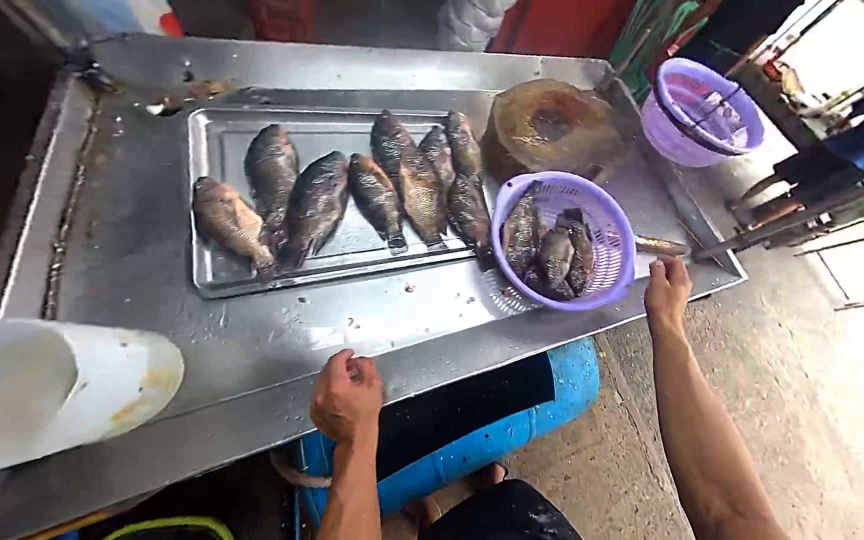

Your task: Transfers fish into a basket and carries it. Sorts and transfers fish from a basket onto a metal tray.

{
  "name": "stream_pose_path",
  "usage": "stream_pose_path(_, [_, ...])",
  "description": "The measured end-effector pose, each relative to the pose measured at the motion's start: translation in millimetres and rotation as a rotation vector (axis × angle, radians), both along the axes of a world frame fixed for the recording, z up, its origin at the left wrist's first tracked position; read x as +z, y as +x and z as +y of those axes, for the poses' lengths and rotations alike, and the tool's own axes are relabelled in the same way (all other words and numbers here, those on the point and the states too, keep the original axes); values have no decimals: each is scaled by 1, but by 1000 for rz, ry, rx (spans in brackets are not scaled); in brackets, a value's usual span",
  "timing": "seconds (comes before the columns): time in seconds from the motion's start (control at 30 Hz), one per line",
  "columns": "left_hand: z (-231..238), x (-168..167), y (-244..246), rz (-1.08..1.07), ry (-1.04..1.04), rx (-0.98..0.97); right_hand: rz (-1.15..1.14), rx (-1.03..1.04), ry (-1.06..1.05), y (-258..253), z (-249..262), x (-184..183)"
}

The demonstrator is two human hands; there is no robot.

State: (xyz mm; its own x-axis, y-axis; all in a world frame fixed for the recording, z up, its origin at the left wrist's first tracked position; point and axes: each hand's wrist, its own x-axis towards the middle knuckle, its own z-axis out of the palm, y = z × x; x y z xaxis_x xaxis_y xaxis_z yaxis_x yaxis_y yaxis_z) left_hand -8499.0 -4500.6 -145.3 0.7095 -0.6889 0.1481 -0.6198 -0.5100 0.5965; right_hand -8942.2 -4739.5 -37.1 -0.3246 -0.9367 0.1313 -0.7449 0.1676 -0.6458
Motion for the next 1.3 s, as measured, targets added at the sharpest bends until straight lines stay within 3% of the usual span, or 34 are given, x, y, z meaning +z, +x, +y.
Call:
stream_pose_path(0.07, [0, 13, -5, 65, 41, -8, 84, -37, 83, -28, 13, -25])
stream_pose_path(0.13, [-21, 49, -31, 153, 29, -111, 131, 15, 166, -37, 15, -51])
stream_pose_path(0.27, [-111, 125, -168, 76, 109, -593, 204, 17, 208, -14, 17, -79])
stream_pose_path(0.4, [-218, 122, -263, -144, 410, -859, 274, -67, 189, -13, 12, -92])
stream_pose_path(0.53, [-262, 94, -288, -193, 683, -819, 282, -54, 199, -13, 11, -94])
stream_pose_path(0.63, [-273, 89, -287, -267, 774, -835, 272, -36, 177, -14, 12, -93])
stream_pose_path(0.73, [-278, 87, -286, -291, 730, -819, 270, -44, 171, -13, 11, -93])
stream_pose_path(0.87, [-283, 93, -277, -194, 621, -773, 292, -40, 175, -13, 12, -93])
stream_pose_path(1.0, [-274, 121, -241, -54, 517, -813, 297, -31, 173, -11, 12, -93])
stream_pose_path(1.13, [-271, 150, -168, 228, 336, -850, 333, -30, 173, -12, 12, -98])
stream_pose_path(1.3, [-269, 160, -5, 516, 157, -642, 350, -32, 176, -16, 10, -108])
